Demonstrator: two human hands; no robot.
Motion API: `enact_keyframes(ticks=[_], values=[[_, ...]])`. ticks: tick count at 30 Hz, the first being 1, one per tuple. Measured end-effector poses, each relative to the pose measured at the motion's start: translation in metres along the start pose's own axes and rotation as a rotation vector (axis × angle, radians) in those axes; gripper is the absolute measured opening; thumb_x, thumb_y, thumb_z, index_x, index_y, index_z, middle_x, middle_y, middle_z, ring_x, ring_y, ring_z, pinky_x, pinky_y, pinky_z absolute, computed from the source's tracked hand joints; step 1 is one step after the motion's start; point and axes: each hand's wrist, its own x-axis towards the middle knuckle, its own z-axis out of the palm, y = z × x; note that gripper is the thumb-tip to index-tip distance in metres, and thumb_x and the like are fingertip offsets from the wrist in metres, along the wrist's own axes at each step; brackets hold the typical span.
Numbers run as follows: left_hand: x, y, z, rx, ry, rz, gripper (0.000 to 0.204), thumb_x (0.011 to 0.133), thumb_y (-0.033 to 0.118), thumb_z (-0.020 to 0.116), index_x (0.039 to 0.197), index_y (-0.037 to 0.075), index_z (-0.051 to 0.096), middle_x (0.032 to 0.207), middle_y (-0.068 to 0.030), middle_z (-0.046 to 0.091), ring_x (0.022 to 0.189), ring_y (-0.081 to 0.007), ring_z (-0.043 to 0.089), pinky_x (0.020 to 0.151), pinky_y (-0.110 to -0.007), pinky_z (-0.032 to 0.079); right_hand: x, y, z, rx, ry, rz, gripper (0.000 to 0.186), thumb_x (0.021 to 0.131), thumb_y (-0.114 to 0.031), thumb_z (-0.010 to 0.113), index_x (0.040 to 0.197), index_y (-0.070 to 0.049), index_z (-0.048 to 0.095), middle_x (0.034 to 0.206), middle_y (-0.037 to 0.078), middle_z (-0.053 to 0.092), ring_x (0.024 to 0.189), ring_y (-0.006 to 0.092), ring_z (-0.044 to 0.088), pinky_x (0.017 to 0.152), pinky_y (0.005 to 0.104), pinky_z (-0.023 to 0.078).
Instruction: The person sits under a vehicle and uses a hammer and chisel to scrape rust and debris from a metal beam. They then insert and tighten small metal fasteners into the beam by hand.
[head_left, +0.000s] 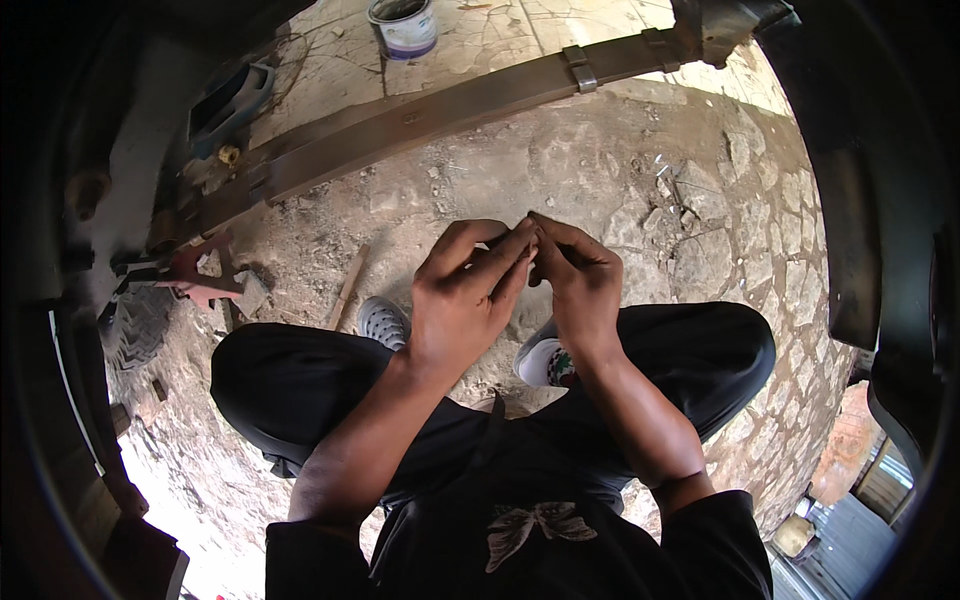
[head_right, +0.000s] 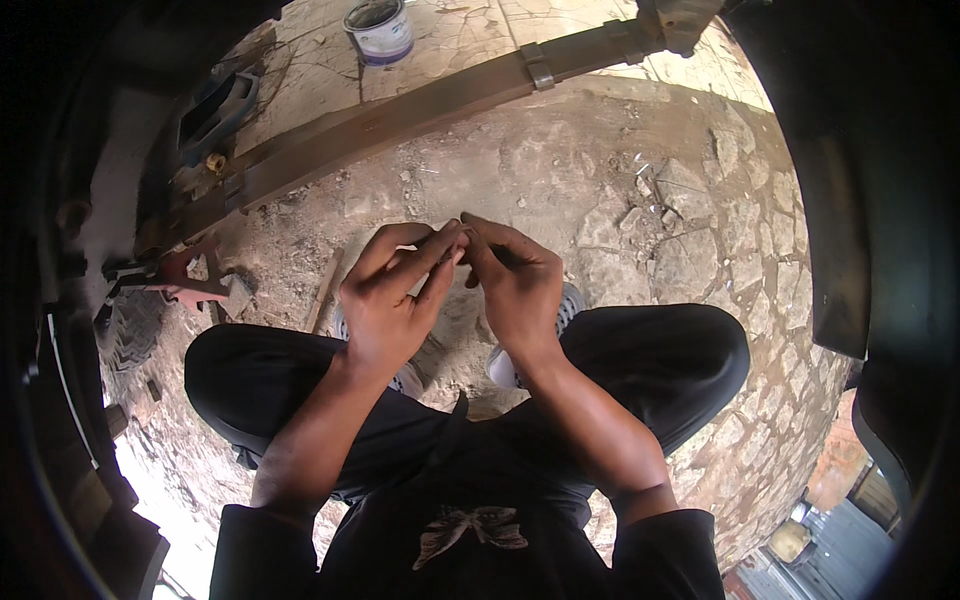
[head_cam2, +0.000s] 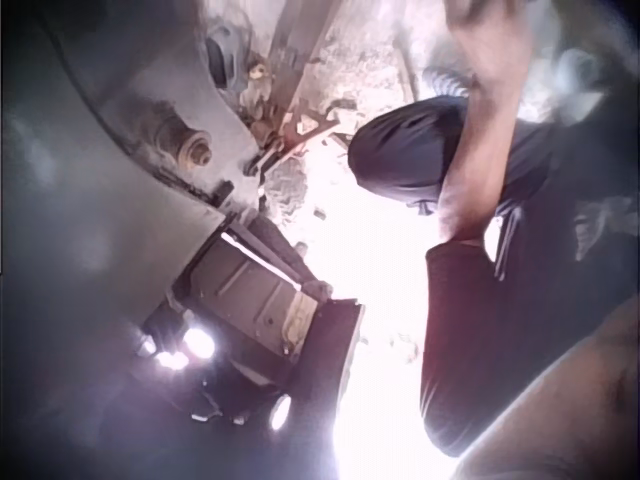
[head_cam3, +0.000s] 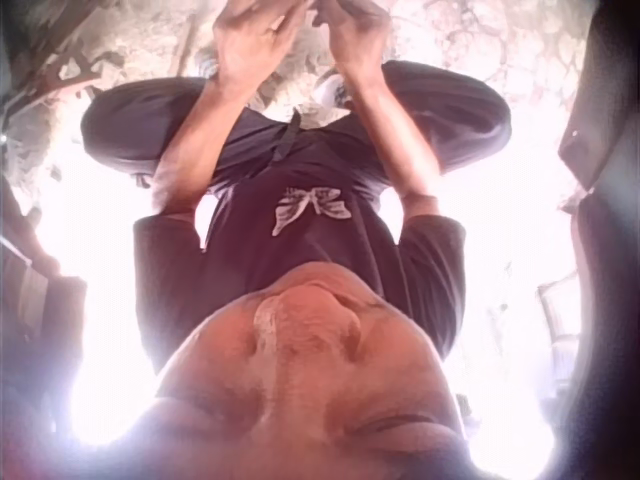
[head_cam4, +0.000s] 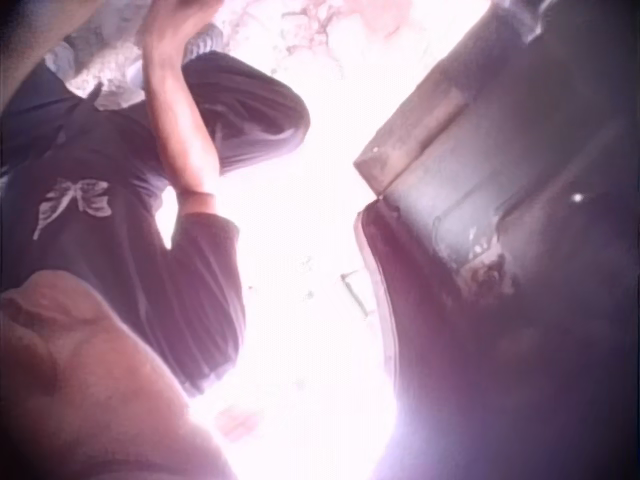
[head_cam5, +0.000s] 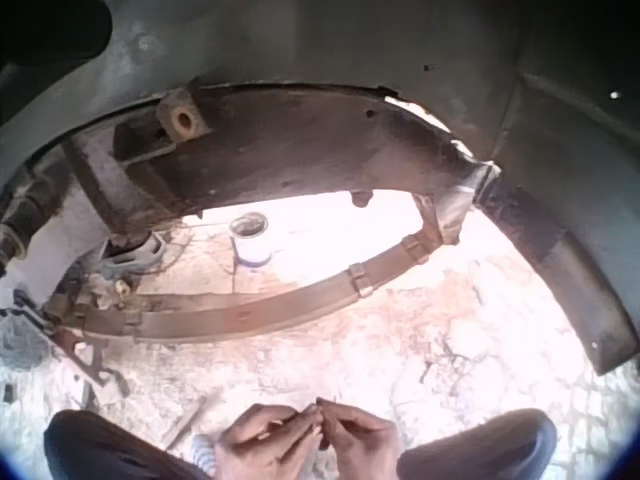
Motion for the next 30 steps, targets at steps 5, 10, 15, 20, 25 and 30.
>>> enact_keyframes(ticks=[5, 10, 15, 20, 25, 30], values=[[0.003, -0.001, 0.017, 0.009, -0.032, 0.127, 0.042, 0.084, -0.001, 0.078, 0.126, 0.005, 0.076, 0.114, -0.0097, 0.065, 0.099, -0.0264, 0.068, 0.079, -0.036, 0.06, 0.001, -0.009, 0.001, 0.505, -0.025, 0.145, 0.043, 0.107, -0.005, 0.059, 0.148, 0.007, 0.055, 0.137, 0.017, 0.068, 0.117, 0.0193, 0.068, 0.1, 0.031, 0.056], [0.007, 0.002, 0.011, 0.122, -0.116, 0.135, 0.045, 0.079, -0.004, 0.074, 0.123, 0.001, 0.075, 0.125, -0.0121, 0.067, 0.113, -0.0325, 0.067, 0.093, -0.04, 0.06, -0.005, -0.014, -0.001, 0.673, -0.126, 0.125, 0.051, 0.109, -0.004, 0.056, 0.157, 0.006, 0.044, 0.152, 0.017, 0.056, 0.14, 0.023, 0.055, 0.118, 0.0361, 0.045], [0.003, -0.008, 0.003, -0.002, -0.134, 0.13, 0.052, 0.079, -0.008, 0.067, 0.131, 0.002, 0.071, 0.136, -0.0142, 0.067, 0.124, -0.0354, 0.065, 0.097, -0.041, 0.058, -0.001, -0.015, 0.001, 0.595, -0.108, 0.15, 0.053, 0.107, -0.004, 0.06, 0.157, 0.003, 0.044, 0.154, 0.016, 0.055, 0.139, 0.0231, 0.056, 0.119, 0.0368, 0.046], [0.003, -0.002, -0.006, -0.212, -0.126, -0.126, 0.045, 0.09, -0.002, 0.067, 0.134, 0.004, 0.067, 0.13, -0.0165, 0.07, 0.12, -0.0331, 0.069, 0.096, -0.041, 0.058, 0.012, 0.005, -0.005, 0.496, -0.016, 0.15, 0.045, 0.104, -0.001, 0.065, 0.147, 0.005, 0.056, 0.142, 0.015, 0.065, 0.127, 0.0224, 0.066, 0.108, 0.0358, 0.056], [0.001, -0.009, -0.015, -0.154, -0.097, -0.347, 0.034, 0.095, 0.01, 0.072, 0.129, 0.004, 0.066, 0.122, -0.0168, 0.072, 0.109, -0.0355, 0.07, 0.09, -0.043, 0.059, 0.058, 0.014, -0.007, -0.09, 0.068, -0.336, 0.025, 0.098, 0.002, 0.072, 0.122, 0.004, 0.075, 0.117, 0.015, 0.078, 0.1, 0.02, 0.076, 0.089, 0.0315, 0.063], [-0.013, -0.026, -0.019, -0.115, -0.083, -0.305, 0.036, 0.096, 0.014, 0.074, 0.129, 0.004, 0.066, 0.118, -0.0164, 0.073, 0.106, -0.035, 0.071, 0.09, -0.043, 0.059, 0.156, -0.035, 0.01, -0.883, 0.132, -0.787, 0.023, 0.093, -0.004, 0.072, 0.113, -0.006, 0.081, 0.111, 0.017, 0.078, 0.091, 0.0259, 0.077, 0.084, 0.0337, 0.061]])
